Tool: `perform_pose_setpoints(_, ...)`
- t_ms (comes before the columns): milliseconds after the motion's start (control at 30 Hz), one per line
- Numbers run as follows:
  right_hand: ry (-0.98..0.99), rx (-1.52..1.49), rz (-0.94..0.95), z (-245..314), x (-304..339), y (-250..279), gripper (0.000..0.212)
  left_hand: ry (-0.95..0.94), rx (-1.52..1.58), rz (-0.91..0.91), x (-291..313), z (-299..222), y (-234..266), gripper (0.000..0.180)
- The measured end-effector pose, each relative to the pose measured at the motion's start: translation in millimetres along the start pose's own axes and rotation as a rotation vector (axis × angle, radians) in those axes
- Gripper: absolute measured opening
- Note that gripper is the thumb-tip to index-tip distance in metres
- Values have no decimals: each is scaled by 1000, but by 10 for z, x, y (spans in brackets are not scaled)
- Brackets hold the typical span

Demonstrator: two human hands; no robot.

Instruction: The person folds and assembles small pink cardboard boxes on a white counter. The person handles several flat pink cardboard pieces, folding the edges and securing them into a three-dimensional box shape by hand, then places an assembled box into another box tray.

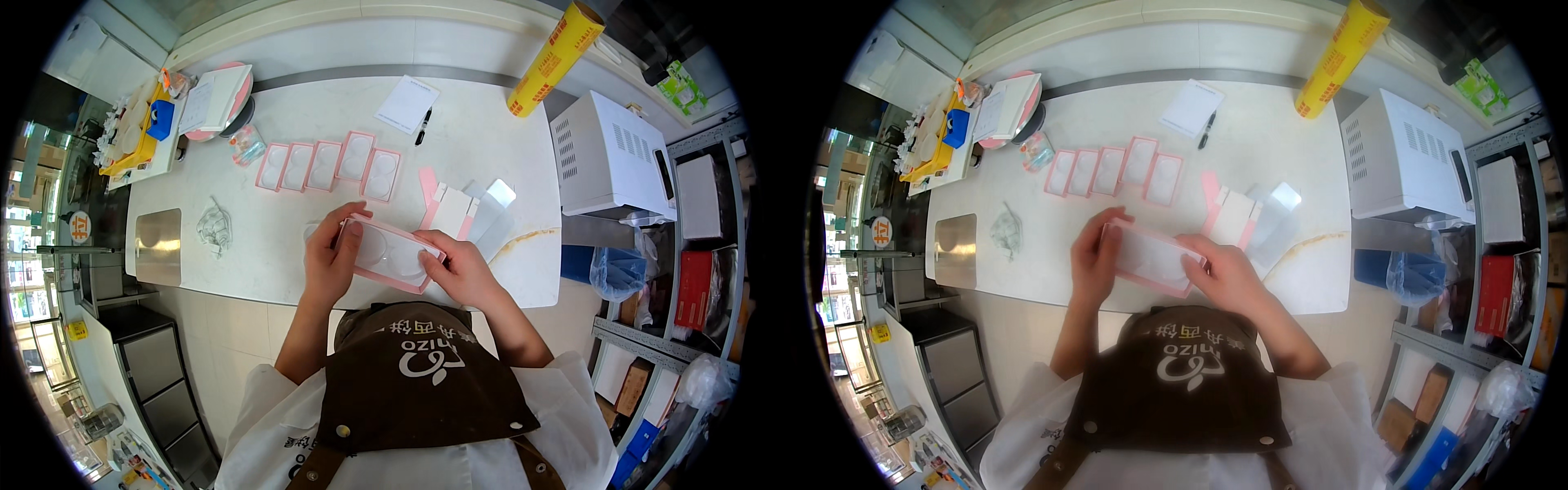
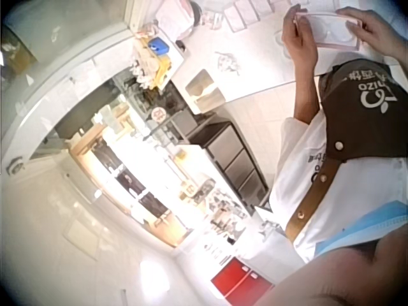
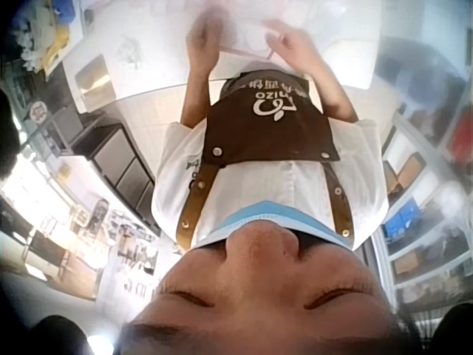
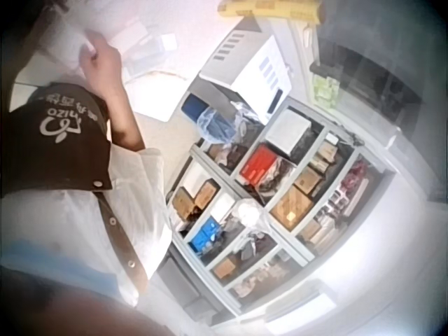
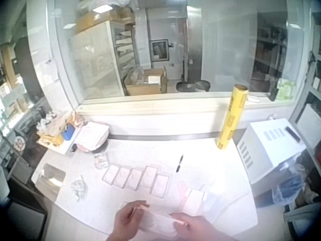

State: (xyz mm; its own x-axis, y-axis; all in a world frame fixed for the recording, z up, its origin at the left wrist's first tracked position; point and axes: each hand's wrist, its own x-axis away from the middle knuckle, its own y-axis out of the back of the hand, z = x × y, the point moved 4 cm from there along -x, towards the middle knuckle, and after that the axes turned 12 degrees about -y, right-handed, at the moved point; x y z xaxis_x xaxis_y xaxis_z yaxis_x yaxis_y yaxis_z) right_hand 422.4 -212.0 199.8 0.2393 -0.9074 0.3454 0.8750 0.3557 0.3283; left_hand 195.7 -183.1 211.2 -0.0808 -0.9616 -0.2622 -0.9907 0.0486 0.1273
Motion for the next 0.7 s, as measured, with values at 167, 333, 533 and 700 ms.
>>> perform_pose_setpoints(167,4,-129,-17,34,-15,15,35,-44,209,113,-57,-49,88,31)
perform_pose_setpoints(333,68,-270,-35,28,-55,9,33,50,362,141,-48,-51,96,41)
perform_pose_setpoints(533,20,-392,-16,-58,-77,-10,29,2,369,122,12,-1,17,44)
perform_pose_setpoints(700,-100,-601,49,-131,-123,7,28,-58,466,206,-6,-70,-31,74)
